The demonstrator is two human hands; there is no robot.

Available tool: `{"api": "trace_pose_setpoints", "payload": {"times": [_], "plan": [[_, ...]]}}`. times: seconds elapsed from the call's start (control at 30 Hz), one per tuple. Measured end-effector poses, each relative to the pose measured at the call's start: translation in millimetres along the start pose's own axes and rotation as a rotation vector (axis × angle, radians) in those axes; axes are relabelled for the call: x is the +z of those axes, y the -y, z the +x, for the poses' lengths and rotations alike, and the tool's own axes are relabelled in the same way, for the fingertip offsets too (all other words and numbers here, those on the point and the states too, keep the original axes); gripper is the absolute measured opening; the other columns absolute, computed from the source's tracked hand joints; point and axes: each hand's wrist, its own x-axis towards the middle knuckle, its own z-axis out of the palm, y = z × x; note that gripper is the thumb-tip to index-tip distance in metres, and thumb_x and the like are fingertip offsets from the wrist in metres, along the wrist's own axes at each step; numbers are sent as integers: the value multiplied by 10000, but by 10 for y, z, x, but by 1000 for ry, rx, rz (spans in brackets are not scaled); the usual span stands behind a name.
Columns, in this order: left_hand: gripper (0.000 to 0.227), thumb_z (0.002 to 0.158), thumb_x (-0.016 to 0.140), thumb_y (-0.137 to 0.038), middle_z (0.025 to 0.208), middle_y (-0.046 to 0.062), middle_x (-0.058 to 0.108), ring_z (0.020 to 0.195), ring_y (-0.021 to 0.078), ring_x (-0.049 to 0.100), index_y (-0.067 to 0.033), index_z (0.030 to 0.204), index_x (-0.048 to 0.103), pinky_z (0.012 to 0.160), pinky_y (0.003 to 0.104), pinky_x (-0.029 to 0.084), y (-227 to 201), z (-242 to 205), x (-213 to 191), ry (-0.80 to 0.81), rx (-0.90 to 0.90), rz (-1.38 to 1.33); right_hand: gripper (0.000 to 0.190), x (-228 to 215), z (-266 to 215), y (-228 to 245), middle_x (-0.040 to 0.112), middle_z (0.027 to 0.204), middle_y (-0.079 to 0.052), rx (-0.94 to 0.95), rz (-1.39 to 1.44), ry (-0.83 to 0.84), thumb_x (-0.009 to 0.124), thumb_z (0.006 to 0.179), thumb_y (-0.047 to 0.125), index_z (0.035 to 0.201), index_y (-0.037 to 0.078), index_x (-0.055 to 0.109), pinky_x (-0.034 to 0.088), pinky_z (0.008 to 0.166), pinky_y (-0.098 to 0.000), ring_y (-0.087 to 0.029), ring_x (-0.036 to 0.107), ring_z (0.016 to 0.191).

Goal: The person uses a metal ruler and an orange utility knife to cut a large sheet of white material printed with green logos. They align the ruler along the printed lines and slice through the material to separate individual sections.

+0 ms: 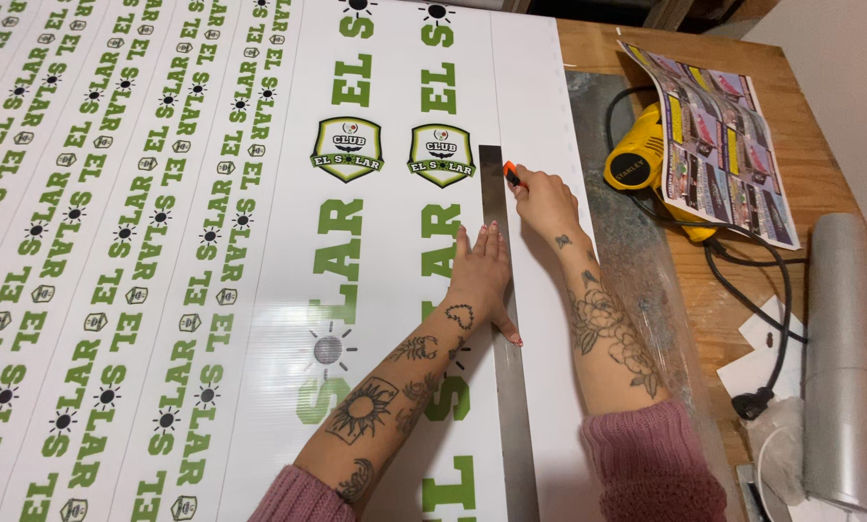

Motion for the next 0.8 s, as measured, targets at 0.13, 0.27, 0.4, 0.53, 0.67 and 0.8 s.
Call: {"api": "trace_pose_setpoints", "payload": {"times": [0.13, 0.27, 0.4, 0.53, 0.67, 0.8], "plan": [[1718, 419, 894, -902, 1797, 243, 214, 1673, 338, 209, 39, 1690, 222, 1294, 705, -26, 36, 10, 30, -7, 6, -8, 511, -130, -463, 133, 761, 1304, -232, 4, -83, 42, 584, 1050, 294, 1556, 258, 647, 560, 1022, -642, -489, 703, 1246], [1715, 426, 890, -916, 1796, 239, 232, 1670, 337, 227, 37, 1692, 233, 1285, 698, -5, 22, 27, 66, -13, -3, 39, 520, -157, -951, 179, 769, 1217, -288, -21, -68, 91, 561, 1041, 236, 1552, 183, 645, 567, 992, -660, -534, 717, 1182], [1716, 433, 877, -932, 1800, 214, 244, 1668, 312, 238, 30, 1696, 225, 1283, 685, -2, -11, 18, -9, 7, -22, 74, 526, -404, -1585, 413, 762, 1203, -341, -8, 2, 148, 521, 1044, 154, 1556, 86, 623, 549, 991, -687, -575, 708, 1171], [1684, 459, 892, -917, 1797, 217, 253, 1667, 314, 246, 24, 1695, 242, 1291, 674, 15, -7, -16, -1, -1, -22, 65, 543, -600, -2102, 548, 755, 1208, -356, 27, 21, 192, 495, 1049, 131, 1580, 73, 587, 547, 994, -691, -577, 703, 1180], [1702, 439, 880, -937, 1800, 213, 240, 1669, 307, 234, 14, 1695, 236, 1294, 681, 23, 31, 24, 80, -21, -20, 85, 578, -596, -2426, 546, 790, 1171, -286, 25, 31, 215, 485, 1030, 85, 1603, 54, 548, 576, 940, -665, -524, 745, 1120], [1673, 483, 877, -937, 1804, 213, 240, 1672, 308, 231, 17, 1700, 238, 1297, 662, 24, 18, -27, 22, -8, -22, 96, 570, -597, -2603, 541, 800, 1143, -276, 16, 18, 236, 465, 1032, 52, 1596, 35, 549, 597, 904, -643, -490, 772, 1075]]}}
